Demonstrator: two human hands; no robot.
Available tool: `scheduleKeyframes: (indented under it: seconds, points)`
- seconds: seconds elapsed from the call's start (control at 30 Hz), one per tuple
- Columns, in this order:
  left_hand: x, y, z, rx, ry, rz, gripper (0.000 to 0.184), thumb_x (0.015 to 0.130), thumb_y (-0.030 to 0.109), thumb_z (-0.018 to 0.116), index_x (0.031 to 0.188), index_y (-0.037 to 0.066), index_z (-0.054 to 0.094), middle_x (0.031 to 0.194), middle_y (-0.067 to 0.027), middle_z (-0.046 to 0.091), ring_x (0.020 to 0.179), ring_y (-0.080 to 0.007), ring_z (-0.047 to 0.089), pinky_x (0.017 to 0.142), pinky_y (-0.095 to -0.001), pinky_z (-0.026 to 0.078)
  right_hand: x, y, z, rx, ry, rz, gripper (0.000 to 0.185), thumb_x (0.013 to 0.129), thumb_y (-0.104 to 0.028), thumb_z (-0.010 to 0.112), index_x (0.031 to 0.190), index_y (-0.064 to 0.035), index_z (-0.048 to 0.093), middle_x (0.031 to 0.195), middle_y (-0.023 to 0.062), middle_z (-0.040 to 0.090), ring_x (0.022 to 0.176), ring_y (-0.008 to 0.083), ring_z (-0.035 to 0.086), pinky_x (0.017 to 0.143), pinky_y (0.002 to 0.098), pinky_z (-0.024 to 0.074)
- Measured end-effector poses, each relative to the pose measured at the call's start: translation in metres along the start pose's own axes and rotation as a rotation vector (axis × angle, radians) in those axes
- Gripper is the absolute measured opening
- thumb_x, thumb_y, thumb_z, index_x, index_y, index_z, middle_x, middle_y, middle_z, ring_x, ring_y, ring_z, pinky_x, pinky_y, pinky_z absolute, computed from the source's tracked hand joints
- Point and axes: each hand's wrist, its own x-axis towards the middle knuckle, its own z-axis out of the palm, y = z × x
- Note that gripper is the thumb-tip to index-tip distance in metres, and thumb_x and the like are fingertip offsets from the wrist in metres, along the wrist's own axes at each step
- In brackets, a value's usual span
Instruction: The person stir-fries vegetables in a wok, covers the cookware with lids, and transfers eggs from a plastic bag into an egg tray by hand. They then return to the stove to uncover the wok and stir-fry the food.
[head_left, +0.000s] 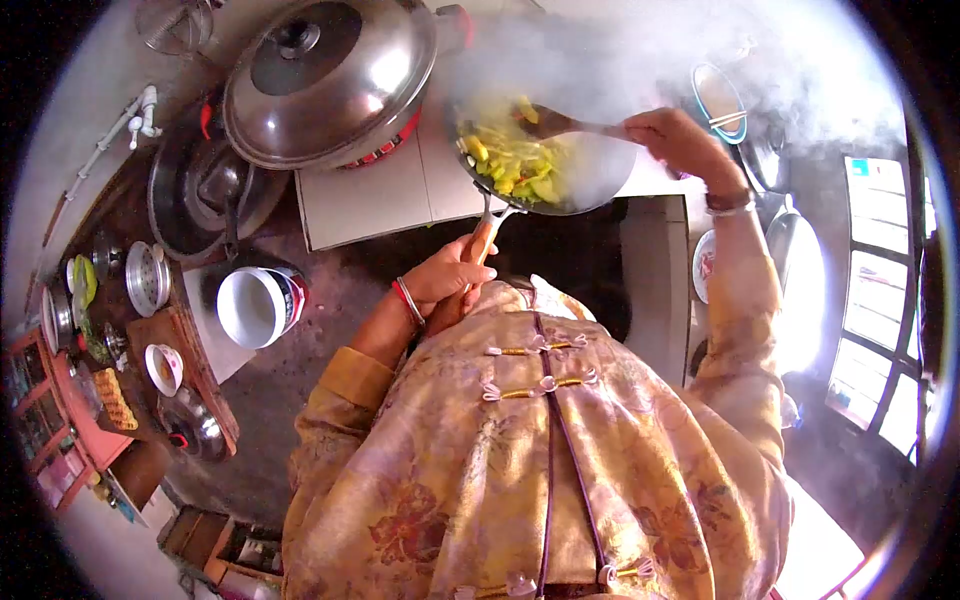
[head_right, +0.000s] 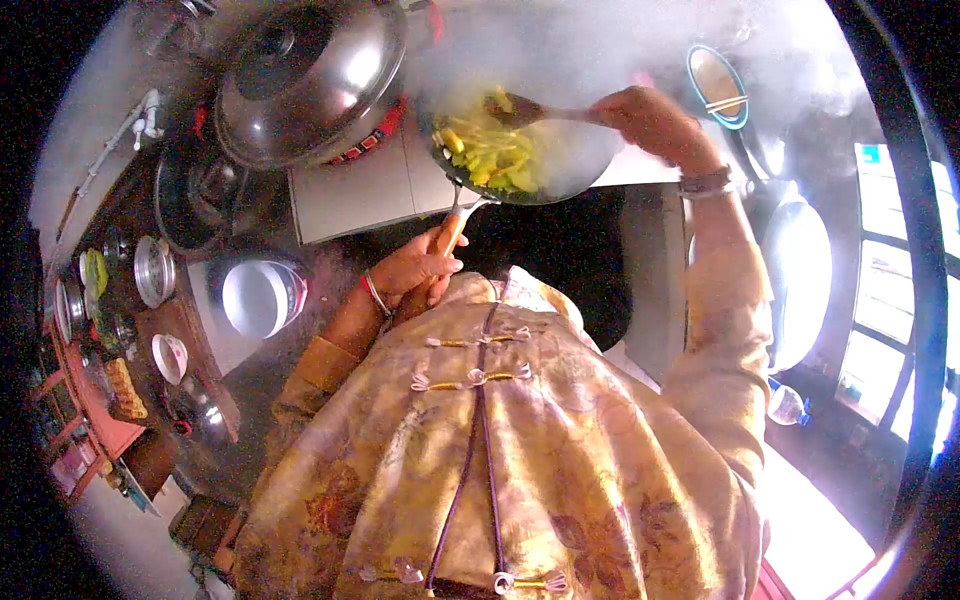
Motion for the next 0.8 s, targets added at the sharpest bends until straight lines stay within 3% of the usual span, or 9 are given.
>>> scheduleKeyframes:
  seconds: [0.07, 0.13, 0.23, 0.27, 0.33, 0.43, 0.57, 0.63, 0.8]
  points:
    - [0.001, -0.002, -0.001, -0.037, 0.012, 0.005, 0.044, 0.086, 0.012, 0.060, 0.122, 0.002, 0.037, 0.056, -0.0024, 0.049, 0.041, -0.0122, 0.049, 0.040, -0.0264, 0.042, -0.015, 0.019, -0.015, -0.510, 0.316, -0.435, 0.032, 0.079, -0.001, 0.058, 0.109, -0.0063, 0.065, 0.103, 0.0097, 0.065, 0.091, 0.0255, 0.062, 0.080, 0.0302, 0.0504]
    - [0.000, 0.000, 0.000, -0.037, 0.010, 0.000, 0.043, 0.086, 0.012, 0.060, 0.122, 0.002, 0.038, 0.056, -0.0024, 0.049, 0.041, -0.0120, 0.049, 0.040, -0.0261, 0.042, -0.022, 0.026, -0.032, -0.032, -0.054, 0.258, 0.034, 0.084, 0.003, 0.050, 0.113, -0.0083, 0.063, 0.106, 0.0103, 0.065, 0.094, 0.0245, 0.063, 0.085, 0.0309, 0.0496]
    - [-0.001, 0.001, 0.002, -0.030, 0.014, -0.005, 0.041, 0.087, 0.011, 0.059, 0.121, 0.003, 0.039, 0.057, -0.0023, 0.049, 0.041, -0.0117, 0.049, 0.040, -0.0260, 0.042, 0.009, 0.140, 0.035, -0.261, 0.196, 0.011, 0.035, 0.086, 0.000, 0.050, 0.117, -0.0097, 0.063, 0.107, 0.0094, 0.065, 0.096, 0.0248, 0.062, 0.086, 0.0312, 0.0492]
    - [-0.001, 0.002, 0.002, -0.021, 0.013, 0.002, 0.040, 0.087, 0.011, 0.059, 0.121, 0.003, 0.040, 0.057, -0.0023, 0.049, 0.041, -0.0116, 0.048, 0.040, -0.0262, 0.042, 0.038, 0.165, 0.058, 0.542, 0.169, -0.207, 0.025, 0.085, -0.003, 0.052, 0.107, -0.0073, 0.064, 0.099, 0.0088, 0.065, 0.091, 0.0249, 0.062, 0.083, 0.0331, 0.0494]
    - [0.001, -0.002, -0.001, -0.014, 0.017, -0.001, 0.039, 0.087, 0.010, 0.059, 0.120, 0.003, 0.040, 0.057, -0.0022, 0.049, 0.041, -0.0115, 0.048, 0.040, -0.0264, 0.042, 0.060, 0.169, 0.075, 1.350, 0.120, -0.419, 0.016, 0.084, -0.006, 0.054, 0.097, -0.0048, 0.065, 0.091, 0.0082, 0.064, 0.085, 0.0250, 0.061, 0.079, 0.0350, 0.0495]
    - [0.003, -0.002, -0.001, 0.006, 0.019, -0.012, 0.039, 0.087, 0.010, 0.058, 0.120, 0.003, 0.040, 0.057, -0.0022, 0.049, 0.041, -0.0112, 0.048, 0.040, -0.0264, 0.042, 0.073, 0.045, 0.012, -0.061, 0.251, -0.353, 0.021, 0.088, -0.010, 0.053, 0.106, -0.0076, 0.064, 0.100, 0.0080, 0.065, 0.089, 0.0266, 0.060, 0.079, 0.0347, 0.0500]
    - [0.000, 0.003, 0.001, 0.025, 0.025, -0.021, 0.040, 0.087, 0.010, 0.058, 0.121, 0.003, 0.039, 0.058, -0.0025, 0.049, 0.042, -0.0110, 0.047, 0.041, -0.0261, 0.042, 0.035, -0.016, -0.027, 0.060, 0.334, -0.312, 0.021, 0.092, -0.014, 0.053, 0.106, -0.0067, 0.066, 0.095, 0.0130, 0.066, 0.082, 0.0306, 0.060, 0.073, 0.0356, 0.0503]
    - [-0.001, 0.004, 0.001, 0.016, 0.020, -0.021, 0.040, 0.087, 0.010, 0.058, 0.121, 0.003, 0.038, 0.058, -0.0024, 0.049, 0.042, -0.0109, 0.048, 0.041, -0.0259, 0.042, 0.004, -0.039, -0.049, 0.070, 0.105, 0.043, 0.020, 0.091, -0.014, 0.054, 0.103, -0.0053, 0.067, 0.086, 0.0167, 0.066, 0.074, 0.0325, 0.061, 0.069, 0.0356, 0.0497]
    - [-0.001, 0.004, 0.001, -0.014, 0.025, -0.025, 0.043, 0.087, 0.012, 0.059, 0.122, 0.003, 0.038, 0.058, -0.0018, 0.048, 0.043, -0.0105, 0.048, 0.042, -0.0254, 0.040, -0.058, -0.015, -0.046, 0.133, 0.180, 0.192, 0.022, 0.092, -0.016, 0.051, 0.105, -0.0122, 0.069, 0.092, 0.0113, 0.068, 0.080, 0.0260, 0.066, 0.072, 0.0344, 0.0510]
